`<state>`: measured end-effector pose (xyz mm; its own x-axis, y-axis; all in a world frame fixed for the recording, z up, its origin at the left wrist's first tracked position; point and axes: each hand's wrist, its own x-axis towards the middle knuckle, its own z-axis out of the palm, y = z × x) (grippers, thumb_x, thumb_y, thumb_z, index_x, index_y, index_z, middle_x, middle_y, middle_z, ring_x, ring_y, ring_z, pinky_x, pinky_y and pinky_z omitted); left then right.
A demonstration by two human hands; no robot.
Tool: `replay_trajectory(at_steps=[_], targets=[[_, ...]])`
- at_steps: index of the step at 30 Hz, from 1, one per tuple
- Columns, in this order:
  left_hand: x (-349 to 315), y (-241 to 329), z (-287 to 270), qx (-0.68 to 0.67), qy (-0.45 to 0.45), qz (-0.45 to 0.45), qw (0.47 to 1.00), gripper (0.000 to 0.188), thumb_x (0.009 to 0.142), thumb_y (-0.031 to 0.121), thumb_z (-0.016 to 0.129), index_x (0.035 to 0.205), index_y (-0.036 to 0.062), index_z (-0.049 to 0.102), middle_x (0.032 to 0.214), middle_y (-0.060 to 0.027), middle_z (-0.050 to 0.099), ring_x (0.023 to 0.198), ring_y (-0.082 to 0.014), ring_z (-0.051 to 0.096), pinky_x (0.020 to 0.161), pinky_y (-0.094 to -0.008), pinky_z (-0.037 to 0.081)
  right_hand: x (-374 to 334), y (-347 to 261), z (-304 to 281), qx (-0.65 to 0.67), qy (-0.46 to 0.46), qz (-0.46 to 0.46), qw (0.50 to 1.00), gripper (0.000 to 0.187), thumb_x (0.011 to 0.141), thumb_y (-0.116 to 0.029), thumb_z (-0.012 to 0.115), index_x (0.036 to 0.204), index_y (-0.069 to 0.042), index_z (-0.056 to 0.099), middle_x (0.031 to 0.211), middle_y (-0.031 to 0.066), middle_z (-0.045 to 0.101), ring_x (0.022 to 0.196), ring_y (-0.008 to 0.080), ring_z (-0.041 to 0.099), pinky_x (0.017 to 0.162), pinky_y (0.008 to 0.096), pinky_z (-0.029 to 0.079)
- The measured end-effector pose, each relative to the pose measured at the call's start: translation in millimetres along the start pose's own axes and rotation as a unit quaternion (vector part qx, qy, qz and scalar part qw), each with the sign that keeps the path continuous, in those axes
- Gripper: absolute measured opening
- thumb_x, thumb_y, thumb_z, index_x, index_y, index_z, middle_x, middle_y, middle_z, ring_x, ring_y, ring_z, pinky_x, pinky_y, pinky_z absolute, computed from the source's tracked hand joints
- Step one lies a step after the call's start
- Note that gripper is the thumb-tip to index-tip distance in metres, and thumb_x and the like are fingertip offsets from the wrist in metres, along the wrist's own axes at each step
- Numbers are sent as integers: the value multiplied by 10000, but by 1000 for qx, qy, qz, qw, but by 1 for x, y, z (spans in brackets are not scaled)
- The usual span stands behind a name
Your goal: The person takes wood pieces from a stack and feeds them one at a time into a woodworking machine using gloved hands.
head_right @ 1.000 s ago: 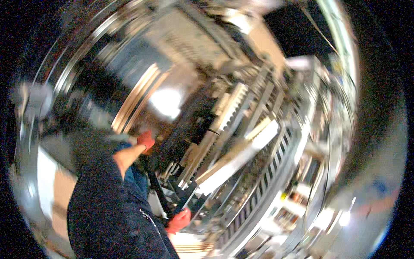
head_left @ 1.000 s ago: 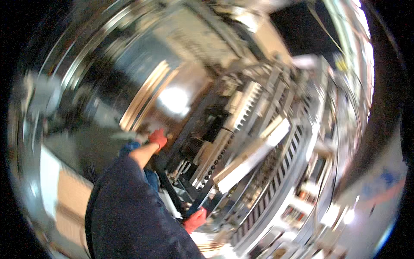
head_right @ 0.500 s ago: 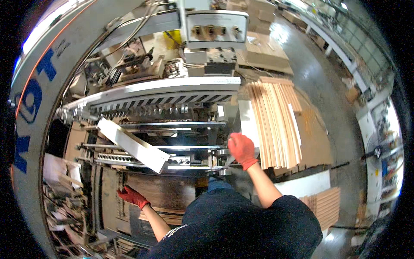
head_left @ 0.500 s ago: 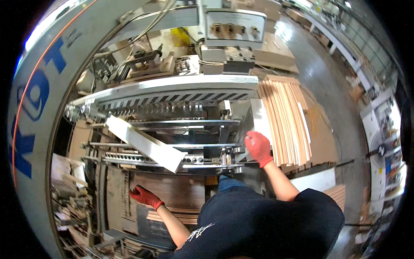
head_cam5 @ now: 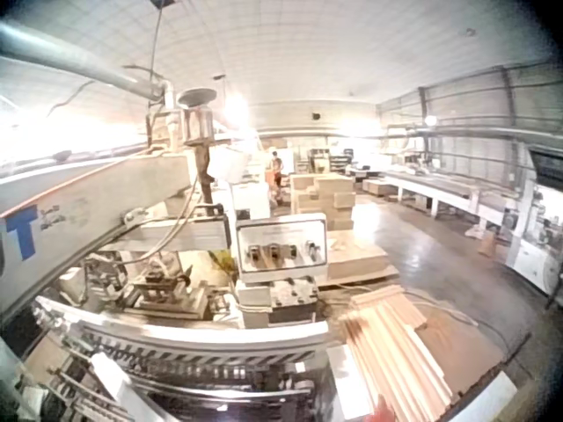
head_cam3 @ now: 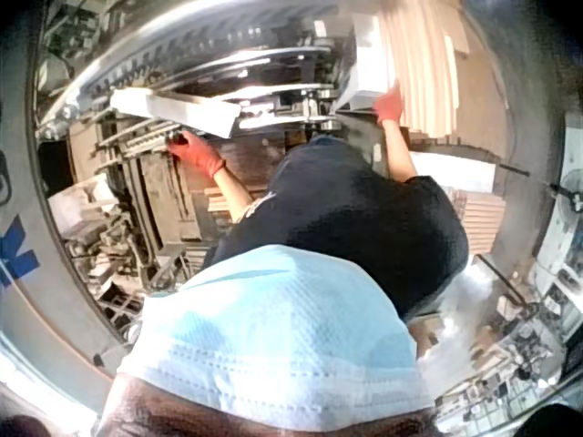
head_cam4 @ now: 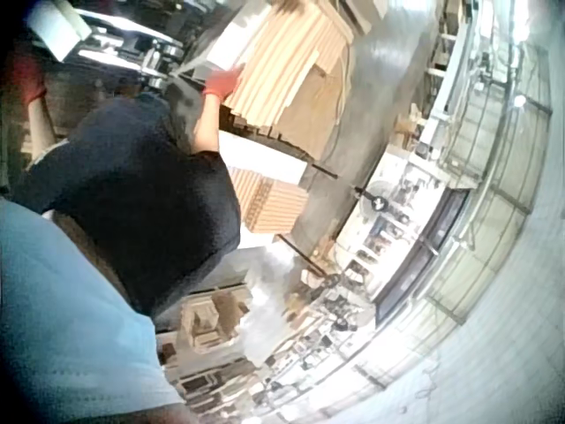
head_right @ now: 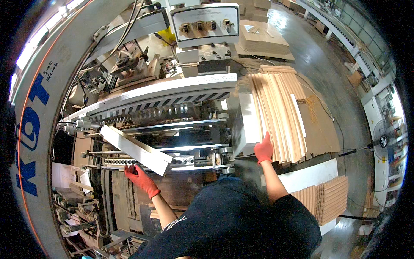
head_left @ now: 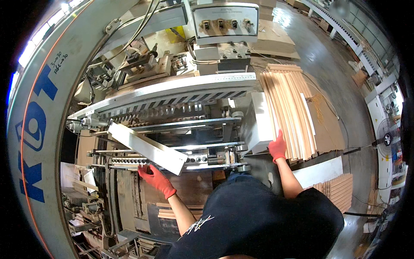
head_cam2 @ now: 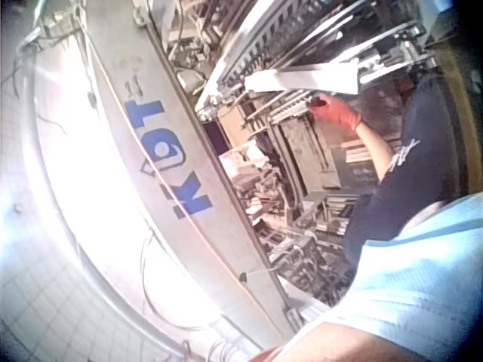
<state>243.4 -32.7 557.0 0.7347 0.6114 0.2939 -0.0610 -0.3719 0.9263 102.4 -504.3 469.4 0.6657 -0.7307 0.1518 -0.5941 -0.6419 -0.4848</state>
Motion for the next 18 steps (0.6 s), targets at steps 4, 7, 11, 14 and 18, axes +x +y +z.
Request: replay_trajectory(at_steps=[4, 7, 11, 14, 18], targets=[[9, -7, 1, 6, -58, -35, 998, 477, 952, 116, 598, 1366, -48, 425, 1252, -129, 557, 1071, -199, 555, 948, -329, 449, -8, -12, -1, 265, -40, 14, 963, 489, 853, -113, 586, 1309, 55, 529, 1242, 238, 613, 1203, 345, 560, 1027, 418, 424], [13, -1, 26, -6, -77, -49, 996, 575, 888, 151, 669, 1366, -70, 438, 1343, -216, 532, 1239, -301, 502, 1075, -417, 370, -38, -39, -5, 316, 30, -8, 948, 603, 985, -166, 511, 1507, 38, 289, 1545, 247, 326, 1450, 333, 296, 1195, 392, 214], [18, -12, 53, 304, -34, 6, 952, 848, 730, 426, 755, 1403, 29, 424, 1324, -262, 484, 1262, -420, 444, 1049, -504, 379, -42, -53, -14, 235, 126, -95, 959, 626, 1003, -265, 534, 1485, 65, 310, 1523, 271, 348, 1380, 376, 397, 1136, 416, 321], [22, 4, 58, 254, -68, -76, 962, 871, 726, 414, 761, 1444, 82, 395, 1339, -279, 495, 1289, -457, 423, 1098, -473, 357, -27, -64, -21, 317, -1, -192, 929, 493, 953, -203, 569, 1339, 92, 480, 1225, 297, 601, 1072, 408, 620, 904, 446, 491], [24, -27, 42, 37, -22, -62, 997, 840, 743, 291, 774, 1434, 0, 396, 1404, -240, 466, 1328, -361, 443, 1108, -403, 362, -27, -175, -46, 317, -146, -436, 830, 437, 885, -159, 640, 1290, -8, 574, 964, 203, 669, 848, 385, 661, 730, 433, 527]])
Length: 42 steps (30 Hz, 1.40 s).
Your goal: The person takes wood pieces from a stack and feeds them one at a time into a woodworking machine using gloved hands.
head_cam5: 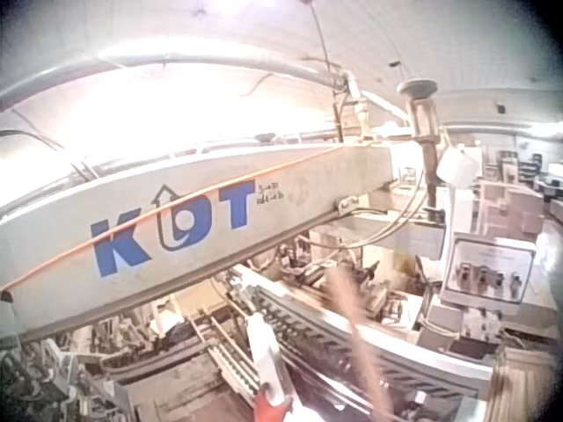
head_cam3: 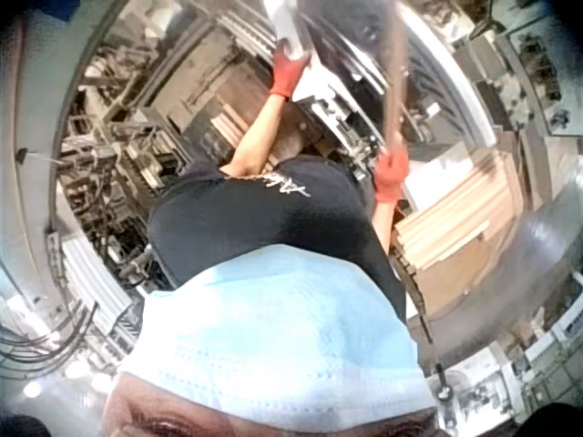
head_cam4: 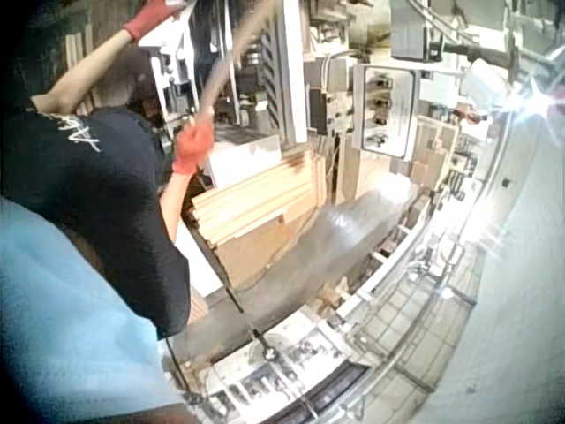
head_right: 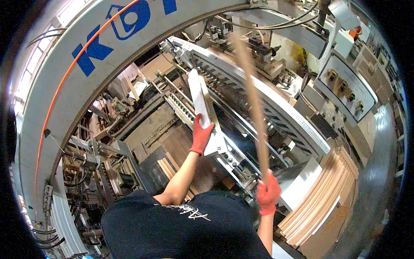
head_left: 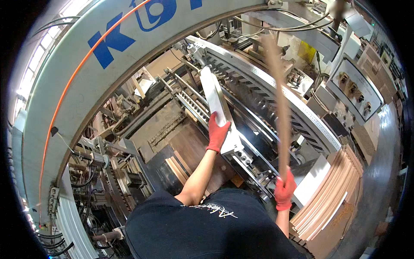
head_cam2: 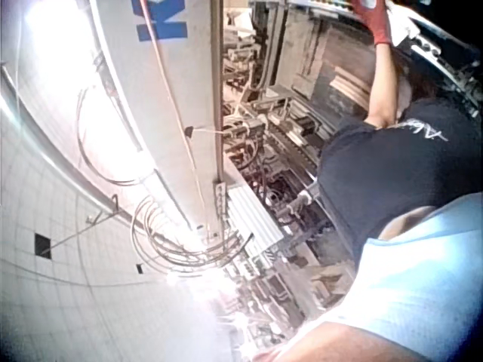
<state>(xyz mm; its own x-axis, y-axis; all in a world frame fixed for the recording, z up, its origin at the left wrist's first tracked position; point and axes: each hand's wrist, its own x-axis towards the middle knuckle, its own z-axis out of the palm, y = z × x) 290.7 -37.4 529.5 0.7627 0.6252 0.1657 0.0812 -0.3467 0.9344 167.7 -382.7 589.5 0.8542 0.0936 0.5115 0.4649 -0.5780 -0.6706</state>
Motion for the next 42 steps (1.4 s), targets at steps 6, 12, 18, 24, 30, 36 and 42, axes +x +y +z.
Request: replay_trajectory(at_steps=[6, 12, 18, 24, 30, 36, 42], targets=[[11, -20, -17, -137, 22, -19, 990, 715, 833, 112, 750, 1450, 3, 405, 1478, -130, 456, 1347, -230, 439, 1114, -326, 350, 58, -31, 82, 60, -198, 83, 975, 418, 948, -257, 543, 1316, -59, 550, 1052, 206, 674, 942, 385, 658, 786, 468, 517], [30, -28, -4, -69, 58, 20, 996, 735, 791, 160, 805, 1421, 47, 443, 1402, -131, 519, 1282, -241, 495, 1070, -323, 388, 122, -23, 179, -8, -282, 97, 955, 377, 981, -334, 421, 1238, -92, 553, 946, 248, 666, 885, 446, 632, 746, 556, 468], [28, -19, 10, -23, 50, -29, 998, 746, 779, 172, 807, 1414, 23, 444, 1367, -155, 546, 1245, -240, 530, 1039, -318, 422, 139, -6, 239, -102, -247, 20, 963, 306, 963, -308, 430, 1103, -111, 616, 1020, 202, 632, 971, 437, 596, 813, 546, 472], [22, -12, 5, -38, 44, -14, 998, 798, 737, 291, 819, 1406, 49, 459, 1355, -195, 548, 1241, -334, 549, 1050, -383, 434, 146, 0, 265, -66, -204, -8, 977, 306, 950, -289, 432, 1076, -114, 649, 1042, 176, 612, 1001, 413, 561, 873, 521, 454], [5, 9, 3, 54, 39, 27, 997, 781, 754, 285, 786, 1405, 17, 448, 1380, -220, 510, 1272, -349, 513, 1064, -390, 417, 150, 2, 246, -42, -209, -45, 976, 293, 962, -258, 434, 1020, -54, 636, 1002, 200, 641, 953, 436, 585, 848, 526, 457], [0, 14, 12, 192, 33, 32, 980, 796, 705, 379, 753, 1381, 68, 468, 1401, -219, 487, 1344, -401, 407, 1134, -511, 314, 78, -16, 179, 13, -121, 21, 992, 236, 967, -263, 499, 988, -57, 611, 894, 175, 624, 851, 389, 616, 724, 491, 475], [17, -4, 22, 203, -4, 20, 979, 767, 771, 456, 723, 1393, 86, 470, 1437, -223, 451, 1354, -405, 404, 1162, -520, 251, 47, -1, 191, 47, -276, 164, 946, 375, 1019, -332, 433, 1230, -43, 547, 1043, 249, 647, 954, 431, 625, 766, 492, 483]])
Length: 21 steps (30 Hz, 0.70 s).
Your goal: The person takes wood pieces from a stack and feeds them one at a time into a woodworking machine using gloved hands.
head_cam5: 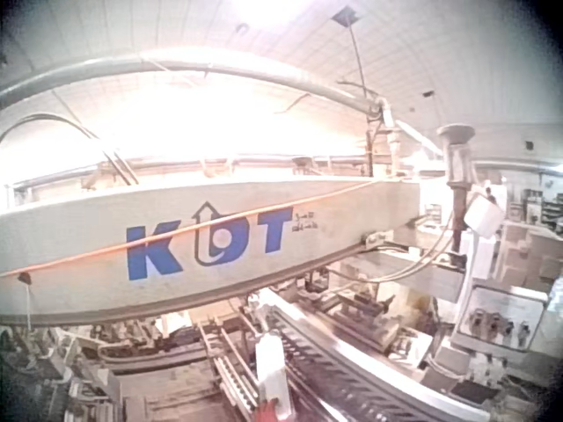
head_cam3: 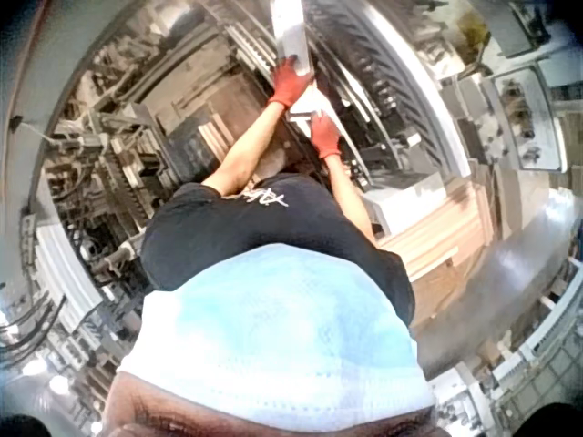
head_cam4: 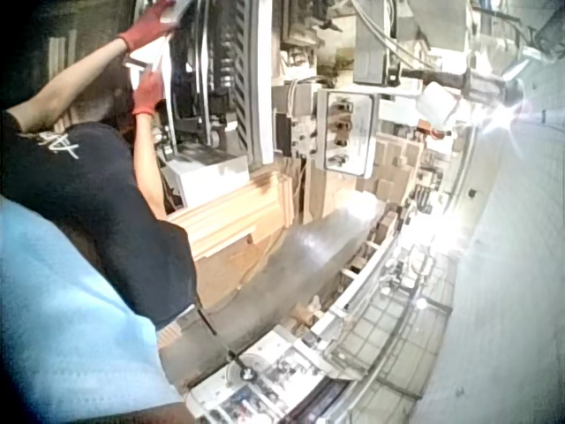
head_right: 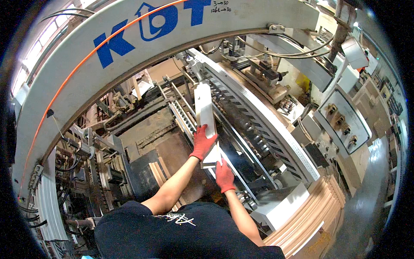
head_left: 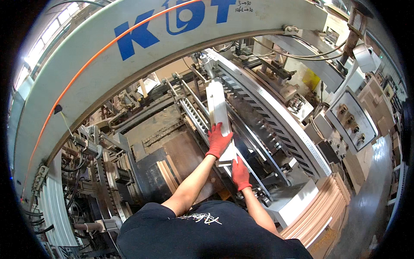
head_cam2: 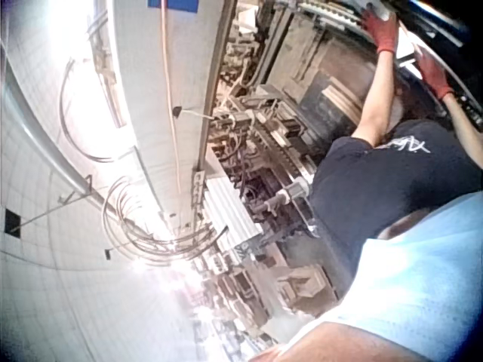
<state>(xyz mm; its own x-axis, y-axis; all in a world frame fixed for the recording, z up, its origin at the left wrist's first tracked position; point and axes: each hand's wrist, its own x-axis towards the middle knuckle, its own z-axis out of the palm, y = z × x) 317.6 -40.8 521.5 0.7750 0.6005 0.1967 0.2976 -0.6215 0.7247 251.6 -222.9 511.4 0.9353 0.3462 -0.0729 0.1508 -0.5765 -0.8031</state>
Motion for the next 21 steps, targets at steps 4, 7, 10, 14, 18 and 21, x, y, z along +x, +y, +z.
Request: replay_trajectory(at_steps=[4, 7, 10, 14, 18, 21], targets=[[4, 16, -6, -46, 6, -28, 999, 776, 786, 435, 734, 1392, 28, 470, 1404, -206, 499, 1330, -349, 450, 1139, -440, 306, 22, 36, 33, 478, 29, 50, 876, 373, 1006, -339, 549, 1103, 18, 606, 891, 40, 649, 794, 181, 614, 734, 346, 503], [6, 14, -8, -85, 14, -52, 995, 765, 804, 397, 727, 1390, -11, 455, 1404, -218, 497, 1309, -356, 473, 1109, -416, 363, 28, 1, 8, 361, 85, 105, 923, 292, 869, -207, 763, 1032, -1, 635, 865, 6, 633, 694, 69, 558, 609, 265, 481], [23, 27, -3, -123, -5, -66, 990, 794, 817, 413, 708, 1426, 2, 407, 1421, -213, 487, 1332, -361, 451, 1109, -433, 366, 47, 17, -15, 383, 193, 103, 898, 265, 868, -193, 759, 997, -18, 609, 847, 6, 620, 691, 94, 564, 599, 270, 474], [70, 12, 34, -153, 58, -9, 986, 774, 849, 459, 679, 1409, -13, 427, 1420, -224, 483, 1325, -378, 456, 1106, -433, 372, 80, 32, -52, 323, 335, 102, 879, 461, 826, -171, 797, 1096, 40, 489, 964, 53, 544, 825, 132, 519, 727, 290, 462], [126, -3, 89, -133, 111, -69, 983, 817, 861, 499, 667, 1421, -28, 394, 1410, -262, 473, 1318, -405, 453, 1101, -454, 368, 112, 48, -81, 206, 397, 121, 886, 457, 798, -226, 811, 1002, 79, 539, 947, 107, 586, 818, 204, 533, 769, 360, 480], [141, 11, 110, -301, 17, -188, 935, 919, 868, 541, 653, 1468, -64, 307, 1490, -287, 366, 1396, -398, 354, 1150, -433, 300, 115, 79, -94, 185, 403, 105, 890, 362, 839, -246, 749, 958, 60, 596, 891, 94, 636, 763, 230, 598, 718, 387, 498]])
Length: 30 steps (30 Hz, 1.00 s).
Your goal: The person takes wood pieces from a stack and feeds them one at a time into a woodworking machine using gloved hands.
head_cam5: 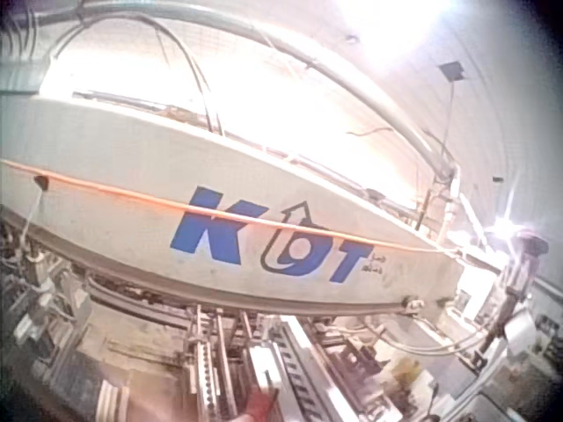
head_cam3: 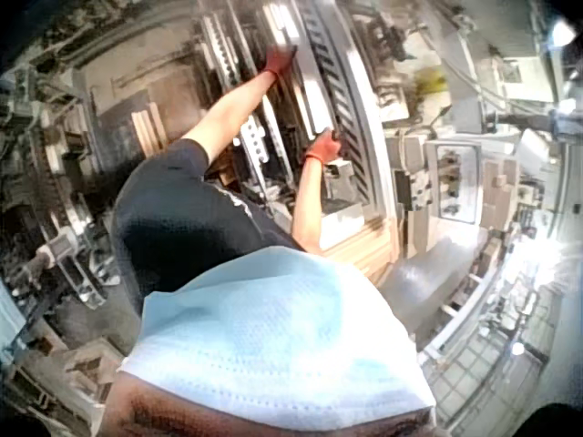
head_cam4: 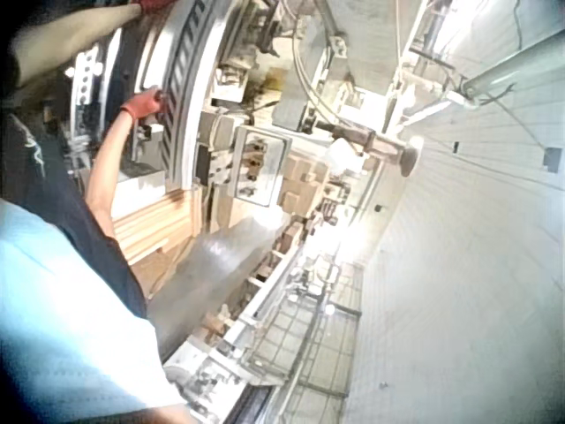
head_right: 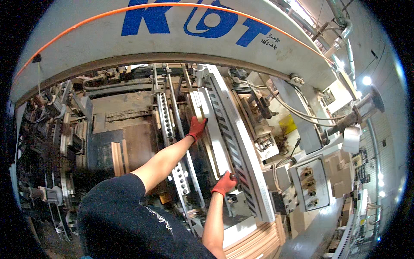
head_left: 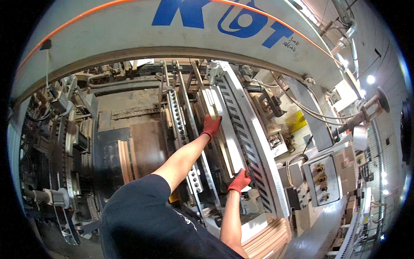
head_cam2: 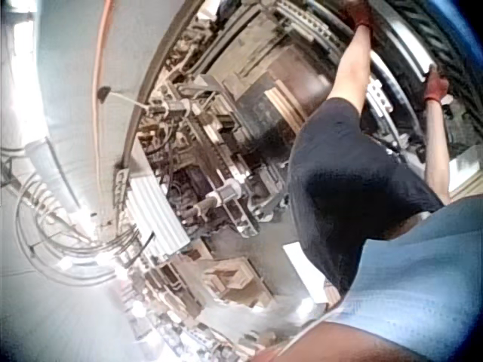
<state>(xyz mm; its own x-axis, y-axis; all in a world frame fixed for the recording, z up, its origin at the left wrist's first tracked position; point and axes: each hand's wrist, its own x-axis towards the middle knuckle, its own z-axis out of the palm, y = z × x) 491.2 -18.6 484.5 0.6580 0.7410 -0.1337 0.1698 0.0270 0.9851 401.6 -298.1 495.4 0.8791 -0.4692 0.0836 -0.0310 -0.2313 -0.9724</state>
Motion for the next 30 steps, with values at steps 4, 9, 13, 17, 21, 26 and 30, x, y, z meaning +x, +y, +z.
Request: replay_trajectory(at_steps=[4, 9, 13, 17, 21, 26, 30], targets=[[8, 9, 34, -13, 98, -64, 993, 1022, 827, 594, 663, 1481, -81, 261, 1517, -289, 324, 1431, -388, 304, 1168, -424, 282, 5, 10, -2, 90, -119, 32, 988, 177, 927, -207, 636, 914, -31, 619, 804, 38, 625, 584, 108, 550, 456, 285, 426], [-13, 28, 45, 13, 133, -103, 986, 1050, 811, 616, 662, 1501, -54, 239, 1541, -278, 278, 1441, -382, 286, 1178, -424, 266, 9, 18, -2, 86, -112, 158, 977, 207, 915, -218, 617, 843, -25, 591, 673, 67, 590, 507, 155, 543, 421, 295, 399], [12, 24, 40, 30, 180, -72, 981, 1013, 806, 580, 692, 1483, -49, 276, 1516, -265, 328, 1415, -386, 330, 1149, -440, 313, -9, -26, 25, 112, -121, 189, 968, 211, 879, -223, 636, 771, -49, 586, 611, 42, 575, 484, 141, 526, 447, 281, 384], [10, 25, 44, -25, 165, -89, 982, 956, 808, 522, 723, 1469, -25, 301, 1479, -265, 377, 1376, -408, 375, 1117, -459, 352, -15, -12, 20, 75, -78, 109, 988, 213, 894, -221, 629, 808, -28, 604, 654, 49, 611, 503, 135, 537, 474, 285, 393], [37, 2, 43, -60, 171, -68, 981, 962, 809, 523, 726, 1478, -21, 299, 1496, -275, 349, 1389, -408, 362, 1136, -449, 332, -20, -34, 9, 129, -177, 136, 966, 119, 937, -141, 541, 834, -89, 568, 635, 11, 543, 501, 111, 505, 456, 275, 398], [53, -19, 32, -168, 100, -64, 979, 917, 843, 547, 698, 1436, -58, 347, 1438, -289, 429, 1329, -401, 433, 1080, -456, 372, -6, -20, 5, 141, -162, 110, 970, 172, 968, -204, 543, 1096, -89, 526, 853, 43, 583, 515, 152, 581, 433, 281, 457], [8, -7, 48, -128, 132, -121, 975, 748, 956, 515, 540, 1442, -29, 379, 1450, -289, 431, 1319, -415, 453, 1067, -464, 391, -7, -20, -1, 101, -177, 132, 970, 186, 967, -197, 576, 1086, -54, 576, 778, 28, 594, 546, 123, 580, 458, 260, 457]])
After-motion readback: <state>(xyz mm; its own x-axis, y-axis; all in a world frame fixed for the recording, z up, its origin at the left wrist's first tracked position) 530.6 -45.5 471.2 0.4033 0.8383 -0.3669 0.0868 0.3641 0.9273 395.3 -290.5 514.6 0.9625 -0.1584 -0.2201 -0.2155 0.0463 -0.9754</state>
